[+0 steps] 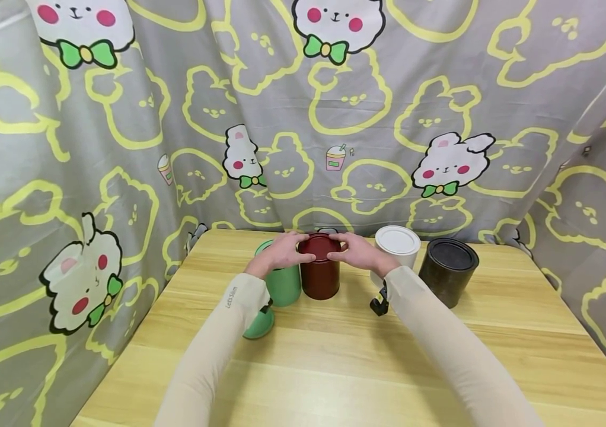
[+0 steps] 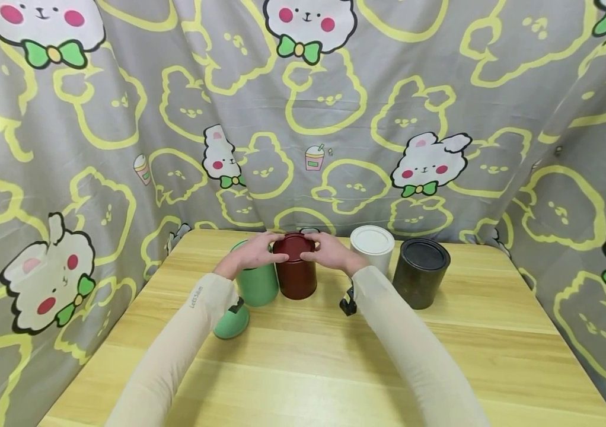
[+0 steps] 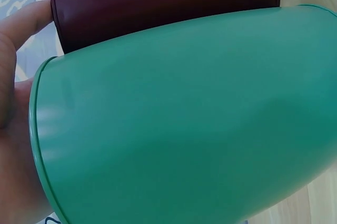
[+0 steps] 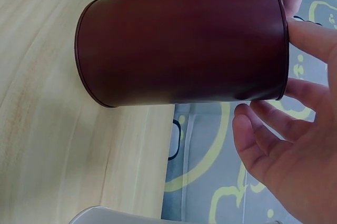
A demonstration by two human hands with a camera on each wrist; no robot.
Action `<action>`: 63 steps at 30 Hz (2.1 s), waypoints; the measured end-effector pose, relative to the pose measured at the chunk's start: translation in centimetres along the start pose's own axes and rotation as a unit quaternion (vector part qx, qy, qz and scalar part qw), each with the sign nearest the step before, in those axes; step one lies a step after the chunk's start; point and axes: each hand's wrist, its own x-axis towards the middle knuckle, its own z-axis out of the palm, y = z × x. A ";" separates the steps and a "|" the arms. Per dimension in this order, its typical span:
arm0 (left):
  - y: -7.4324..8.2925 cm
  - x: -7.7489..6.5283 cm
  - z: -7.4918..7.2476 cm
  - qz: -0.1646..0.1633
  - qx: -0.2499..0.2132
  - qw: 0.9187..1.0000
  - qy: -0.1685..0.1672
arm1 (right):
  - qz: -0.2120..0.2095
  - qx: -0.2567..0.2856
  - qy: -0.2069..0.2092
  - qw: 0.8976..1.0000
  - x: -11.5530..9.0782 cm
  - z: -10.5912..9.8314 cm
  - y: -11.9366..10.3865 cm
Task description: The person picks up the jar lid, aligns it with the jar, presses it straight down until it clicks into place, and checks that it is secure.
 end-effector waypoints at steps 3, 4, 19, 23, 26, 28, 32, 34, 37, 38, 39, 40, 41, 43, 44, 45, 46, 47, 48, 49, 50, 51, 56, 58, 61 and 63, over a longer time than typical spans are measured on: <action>0.1 0.0 -0.1 0.002 0.002 1.000 -0.005 | 0.007 -0.005 0.000 1.000 0.0 -0.1 -0.1; 0.1 0.0 -0.1 0.002 0.001 1.000 -0.006 | 0.009 -0.003 -0.001 1.000 0.0 -0.1 -0.1; 0.3 0.4 0.1 -0.015 0.013 1.000 -0.015 | 0.029 0.047 0.010 0.998 -0.3 0.2 0.0; 0.5 0.5 0.0 -0.015 0.017 1.000 -0.021 | 0.035 0.067 0.017 0.997 -0.3 0.2 0.2; 0.5 0.6 -0.1 -0.016 0.014 1.000 -0.021 | 0.035 0.066 0.023 0.997 -0.2 0.2 0.1; 0.5 0.5 -0.3 -0.018 0.010 1.000 -0.022 | 0.036 0.062 0.023 0.997 -0.1 0.2 0.0; 0.5 0.4 -0.5 -0.015 0.005 1.000 -0.027 | 0.041 0.051 0.019 0.998 0.0 0.2 -0.3; 0.6 0.4 -0.7 -0.010 0.007 1.000 -0.025 | 0.039 0.041 0.018 0.998 -0.1 0.1 -0.5; 0.6 0.3 -0.8 -0.007 0.000 1.000 -0.021 | 0.030 0.025 0.015 0.999 -0.2 -0.1 -0.8; 0.6 0.3 -0.9 -0.007 -0.002 1.000 -0.020 | 0.028 0.024 0.013 0.999 -0.2 -0.2 -0.8; 0.6 0.3 -0.8 -0.005 -0.002 1.000 -0.017 | 0.026 0.026 0.012 0.999 -0.2 -0.2 -0.8; 0.5 0.3 -0.8 -0.005 -0.003 1.000 -0.016 | 0.026 0.029 0.011 0.999 -0.2 -0.2 -0.8; 0.4 0.3 -0.7 -0.006 -0.001 1.000 -0.015 | 0.025 0.031 0.011 0.999 -0.2 -0.1 -0.7; 0.3 0.3 -0.6 -0.002 0.005 1.000 -0.013 | 0.027 0.037 0.010 0.999 -0.2 0.0 -0.4; 0.2 0.3 -0.5 0.000 0.010 1.000 -0.013 | 0.027 0.040 0.010 0.999 -0.2 0.1 -0.2; 0.1 0.3 -0.4 0.004 0.014 1.000 -0.014 | 0.027 0.040 0.011 0.999 -0.2 0.1 -0.1; 0.2 0.4 -0.3 0.006 0.020 1.000 -0.016 | 0.025 0.039 0.011 0.999 -0.2 0.1 0.1; 0.2 0.5 -0.3 0.008 0.026 0.999 -0.018 | 0.024 0.042 0.011 0.999 -0.2 0.1 0.2; 0.2 0.5 -0.2 0.011 0.032 0.999 -0.020 | 0.023 0.044 0.011 0.999 -0.3 0.1 0.4; 0.3 0.6 -0.2 0.011 0.037 0.999 -0.021 | 0.024 0.048 0.013 0.999 -0.3 0.1 0.5; 0.4 0.8 -0.2 0.011 0.042 0.999 -0.022 | 0.025 0.051 0.014 0.998 -0.4 0.0 0.5; 0.4 0.9 -0.2 0.010 0.047 0.999 -0.022 | 0.027 0.054 0.015 0.998 -0.4 -0.1 0.6; 1.2 1.4 -0.2 -0.001 0.048 0.998 -0.031 | 0.036 0.051 0.017 0.998 -0.7 -0.7 0.7; 1.6 1.6 -0.1 -0.005 0.046 0.998 -0.038 | 0.036 0.044 0.014 0.998 -0.9 -1.0 0.8; 2.0 1.9 0.0 -0.010 0.045 0.998 -0.046 | 0.038 0.041 0.012 0.998 -1.0 -1.3 1.1; 2.1 2.0 0.2 -0.011 0.045 0.998 -0.045 | 0.037 0.042 0.012 0.998 -1.0 -1.4 1.2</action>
